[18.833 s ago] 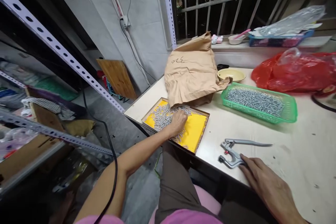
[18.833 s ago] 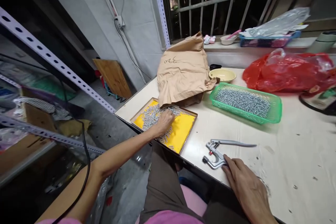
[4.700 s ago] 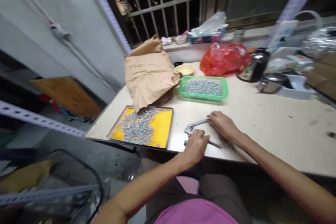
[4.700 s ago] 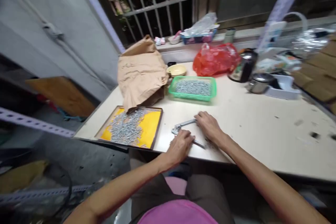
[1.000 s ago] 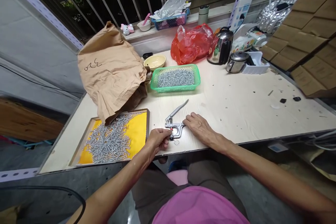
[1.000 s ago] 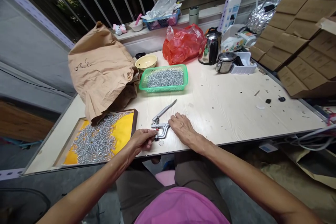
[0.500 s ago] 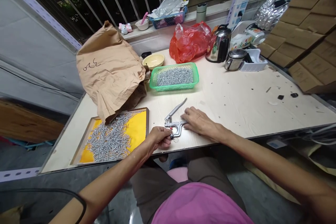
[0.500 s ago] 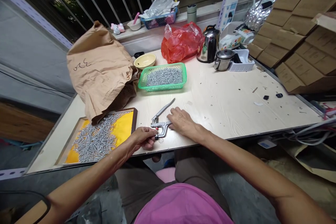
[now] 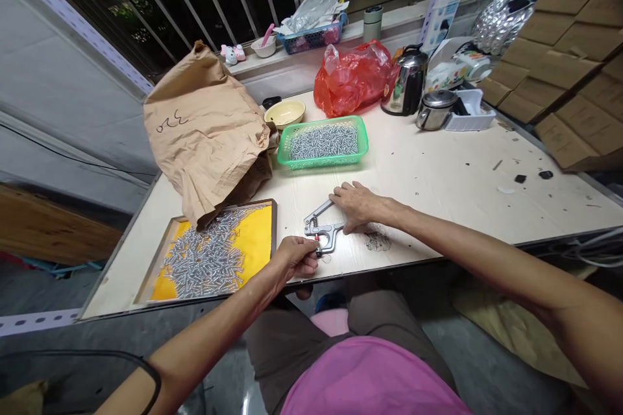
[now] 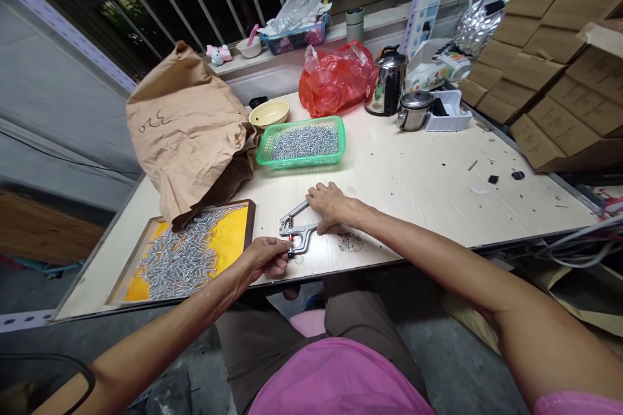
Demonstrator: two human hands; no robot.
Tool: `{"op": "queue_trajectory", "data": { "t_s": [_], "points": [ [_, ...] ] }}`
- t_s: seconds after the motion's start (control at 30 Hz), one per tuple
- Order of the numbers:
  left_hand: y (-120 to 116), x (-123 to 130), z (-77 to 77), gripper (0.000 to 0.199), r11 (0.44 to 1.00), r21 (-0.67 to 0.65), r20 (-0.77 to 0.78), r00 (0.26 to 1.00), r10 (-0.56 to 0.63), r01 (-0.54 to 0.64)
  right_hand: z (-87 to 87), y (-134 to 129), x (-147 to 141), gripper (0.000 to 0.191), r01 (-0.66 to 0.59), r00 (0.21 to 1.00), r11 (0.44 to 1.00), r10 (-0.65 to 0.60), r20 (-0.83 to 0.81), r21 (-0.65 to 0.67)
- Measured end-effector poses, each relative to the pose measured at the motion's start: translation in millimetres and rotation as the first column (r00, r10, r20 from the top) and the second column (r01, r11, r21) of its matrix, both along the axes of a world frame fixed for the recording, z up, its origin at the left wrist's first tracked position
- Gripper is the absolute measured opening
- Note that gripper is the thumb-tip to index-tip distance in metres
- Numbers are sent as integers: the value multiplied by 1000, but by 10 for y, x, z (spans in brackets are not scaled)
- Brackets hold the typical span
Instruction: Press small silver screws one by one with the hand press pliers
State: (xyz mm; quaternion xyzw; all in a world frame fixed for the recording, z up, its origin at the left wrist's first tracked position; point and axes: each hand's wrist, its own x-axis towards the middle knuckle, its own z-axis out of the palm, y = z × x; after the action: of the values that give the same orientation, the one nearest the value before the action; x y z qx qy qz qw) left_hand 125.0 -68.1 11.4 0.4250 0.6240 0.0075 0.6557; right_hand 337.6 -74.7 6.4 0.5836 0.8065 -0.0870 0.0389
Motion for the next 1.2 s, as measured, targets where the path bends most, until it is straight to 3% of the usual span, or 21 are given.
{"op": "queue_trajectory", "data": {
  "t_s": [0.17,0.53,0.73,0.8,0.83,0.87,0.93,1.0,1.03,1.1,1.2],
  "points": [
    [-49,2,4,15,999,17,7,999,42,-42,-31,-32,23,75,-6,1000,1000,7,-24,26],
    [-72,-20,-6,14,998,51,7,999,37,-38,-80,-126,123,87,-1,989,999,6,-145,32],
    [-113,-62,-27,22,994,102,-57,998,-20,26,15,-131,53,71,11,994,1000,-9,-109,17],
    [-149,-89,-12,24,965,229,-122,987,-100,126,61,-164,29,59,17,994,1000,-16,-108,5],
    [-169,-99,2,24,916,346,-182,973,-144,201,82,-184,17,53,21,994,1000,-22,-109,-4],
    [-186,-102,19,23,829,481,-252,950,-183,287,101,-204,4,48,27,994,1000,-29,-110,-15],
    [-207,-76,47,20,552,703,-387,892,-234,449,133,-242,-24,41,45,993,998,-49,-106,-35],
    [-199,-2,53,21,277,786,-481,827,-290,553,157,-272,-53,38,64,993,997,-68,-94,-43],
    [-183,50,44,26,173,789,-518,789,-329,590,165,-284,-66,37,73,993,996,-76,-86,-43],
    [-134,167,8,39,33,761,-587,708,-392,648,172,-303,-82,35,86,993,995,-89,-74,-41],
    [-53,325,-45,48,-56,690,-665,601,-443,722,158,-319,-75,42,79,992,996,-83,-95,-42]
  ]
}}
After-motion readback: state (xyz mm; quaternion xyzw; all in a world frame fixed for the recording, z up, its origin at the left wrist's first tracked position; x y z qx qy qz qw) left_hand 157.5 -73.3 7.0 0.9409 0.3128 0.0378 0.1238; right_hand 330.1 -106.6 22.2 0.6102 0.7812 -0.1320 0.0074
